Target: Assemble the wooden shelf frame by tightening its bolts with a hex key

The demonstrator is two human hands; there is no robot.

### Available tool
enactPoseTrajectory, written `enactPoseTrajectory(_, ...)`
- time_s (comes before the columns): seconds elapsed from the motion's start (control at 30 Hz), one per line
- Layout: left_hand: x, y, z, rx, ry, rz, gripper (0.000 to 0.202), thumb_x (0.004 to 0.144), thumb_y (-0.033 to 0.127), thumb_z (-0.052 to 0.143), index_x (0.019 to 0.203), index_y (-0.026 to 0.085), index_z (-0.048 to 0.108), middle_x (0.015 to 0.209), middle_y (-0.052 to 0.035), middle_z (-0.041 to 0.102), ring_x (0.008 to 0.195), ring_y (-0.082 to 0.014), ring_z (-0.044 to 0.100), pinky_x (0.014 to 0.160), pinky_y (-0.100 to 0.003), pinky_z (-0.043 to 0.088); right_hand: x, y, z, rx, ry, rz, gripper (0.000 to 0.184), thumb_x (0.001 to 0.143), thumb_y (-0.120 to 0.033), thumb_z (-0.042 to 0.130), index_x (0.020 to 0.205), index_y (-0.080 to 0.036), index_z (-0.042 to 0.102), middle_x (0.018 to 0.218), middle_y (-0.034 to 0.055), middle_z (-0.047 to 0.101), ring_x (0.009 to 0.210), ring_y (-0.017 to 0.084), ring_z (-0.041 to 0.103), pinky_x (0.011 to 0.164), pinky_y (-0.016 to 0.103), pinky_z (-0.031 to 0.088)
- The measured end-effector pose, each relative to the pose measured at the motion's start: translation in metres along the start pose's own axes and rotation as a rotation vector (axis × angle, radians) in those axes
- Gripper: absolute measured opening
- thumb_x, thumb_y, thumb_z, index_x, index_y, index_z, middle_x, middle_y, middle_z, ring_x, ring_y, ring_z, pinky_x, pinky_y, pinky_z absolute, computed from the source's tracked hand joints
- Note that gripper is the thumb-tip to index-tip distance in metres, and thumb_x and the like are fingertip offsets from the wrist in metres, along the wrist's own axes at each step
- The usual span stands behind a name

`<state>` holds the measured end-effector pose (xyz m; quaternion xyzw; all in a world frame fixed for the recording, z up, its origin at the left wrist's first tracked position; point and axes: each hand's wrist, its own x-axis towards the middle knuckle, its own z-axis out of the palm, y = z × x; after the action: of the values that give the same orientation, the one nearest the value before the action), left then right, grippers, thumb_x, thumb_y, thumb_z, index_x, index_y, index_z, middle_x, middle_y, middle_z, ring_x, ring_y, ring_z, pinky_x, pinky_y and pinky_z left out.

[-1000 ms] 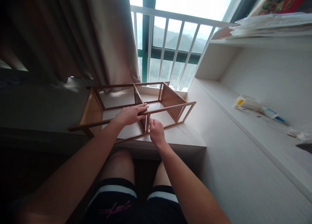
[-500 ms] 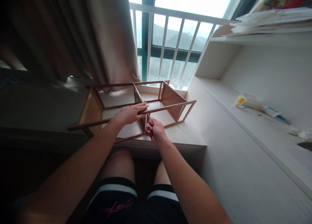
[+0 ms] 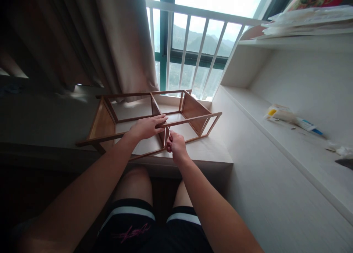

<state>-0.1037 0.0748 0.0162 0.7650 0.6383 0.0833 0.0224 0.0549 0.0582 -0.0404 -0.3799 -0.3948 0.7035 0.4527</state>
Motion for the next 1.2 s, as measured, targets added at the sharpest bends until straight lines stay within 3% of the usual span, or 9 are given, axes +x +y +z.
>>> enactPoseTrajectory(0.3,0.001,-0.003,0.003,0.002,0.033,0.033,0.057,0.082,0.06,0.04,0.138,0.053,0.03,0.151,0.017,0.029,0.115,-0.0249,0.059,0.095,-0.041,0.05,0.008,0.008,-0.005,-0.26,0.054,-0.148,0.039,0.085,-0.049,0.045,0.063,-0.021,0.03,0.044,-0.007,0.031,0.037,0.006,0.025,0.039,0.021,0.019)
enactPoseTrajectory(0.43,0.001,-0.003,0.002,0.005,0.022,0.025,0.058,0.082,0.06,0.04,0.139,0.052,0.03,0.152,0.0155,0.029,0.116,-0.0244,0.058,0.097,-0.039,0.049,0.005,0.005,-0.008,-0.742,0.143,-0.335,0.046,0.092,-0.052,0.031,0.061,-0.018,0.039,0.052,-0.0006,0.046,0.048,0.008,0.038,0.051,0.023,0.027)
enactPoseTrajectory(0.57,0.001,-0.002,0.0,-0.007,0.01,0.03,0.059,0.083,0.057,0.043,0.14,0.053,0.028,0.151,0.0163,0.029,0.119,-0.0232,0.056,0.1,-0.037,0.047,-0.003,-0.002,-0.009,-1.38,0.289,-0.447,0.046,0.096,-0.048,0.025,0.075,-0.017,0.053,0.069,0.0055,0.06,0.061,0.012,0.047,0.06,0.026,0.024)
enactPoseTrajectory(0.7,0.002,-0.001,-0.001,-0.019,0.01,0.036,0.06,0.083,0.056,0.045,0.139,0.055,0.026,0.15,0.0179,0.03,0.122,-0.0231,0.055,0.102,-0.038,0.046,-0.007,-0.004,-0.009,-1.613,0.313,-0.432,0.047,0.097,-0.046,0.021,0.083,-0.018,0.056,0.074,0.007,0.062,0.062,0.013,0.05,0.061,0.027,0.022)
enactPoseTrajectory(0.77,0.002,-0.002,-0.001,-0.022,0.009,0.036,0.059,0.083,0.056,0.045,0.139,0.054,0.027,0.15,0.018,0.03,0.123,-0.0229,0.054,0.103,-0.038,0.046,-0.006,-0.004,-0.009,-1.561,0.308,-0.427,0.044,0.096,-0.047,0.024,0.081,-0.018,0.054,0.072,0.0065,0.06,0.062,0.013,0.049,0.061,0.027,0.023)
enactPoseTrajectory(0.83,0.002,-0.003,0.0,-0.024,0.014,0.036,0.058,0.083,0.057,0.044,0.139,0.053,0.029,0.15,0.0175,0.031,0.122,-0.0226,0.054,0.102,-0.037,0.046,-0.004,-0.005,-0.009,-1.362,0.279,-0.411,0.04,0.094,-0.047,0.032,0.074,-0.017,0.051,0.067,0.0045,0.055,0.06,0.011,0.044,0.06,0.026,0.024)
enactPoseTrajectory(1.03,0.001,-0.003,0.002,-0.02,0.04,0.053,0.057,0.083,0.057,0.043,0.138,0.053,0.031,0.15,0.0167,0.032,0.121,-0.0218,0.055,0.101,-0.036,0.047,-0.001,-0.011,-0.003,-0.175,-0.111,0.069,0.037,0.09,-0.042,0.037,0.063,-0.021,0.024,0.048,-0.0061,0.022,0.042,0.008,0.025,0.043,0.022,0.02)
enactPoseTrajectory(1.13,0.001,-0.004,0.003,-0.019,0.046,0.054,0.056,0.084,0.057,0.042,0.139,0.052,0.03,0.15,0.0159,0.032,0.121,-0.0212,0.055,0.101,-0.035,0.046,-0.004,-0.011,0.0,0.162,-0.19,0.13,0.035,0.088,-0.037,0.042,0.065,-0.021,0.022,0.048,-0.0075,0.02,0.039,0.007,0.023,0.039,0.02,0.017)
enactPoseTrajectory(1.2,0.001,-0.004,0.003,-0.019,0.049,0.055,0.057,0.083,0.057,0.042,0.138,0.053,0.03,0.15,0.0167,0.032,0.121,-0.0216,0.056,0.1,-0.036,0.047,-0.006,-0.008,0.002,0.245,-0.162,0.134,0.035,0.087,-0.037,0.045,0.065,-0.02,0.023,0.047,-0.0078,0.023,0.038,0.006,0.024,0.037,0.019,0.015)
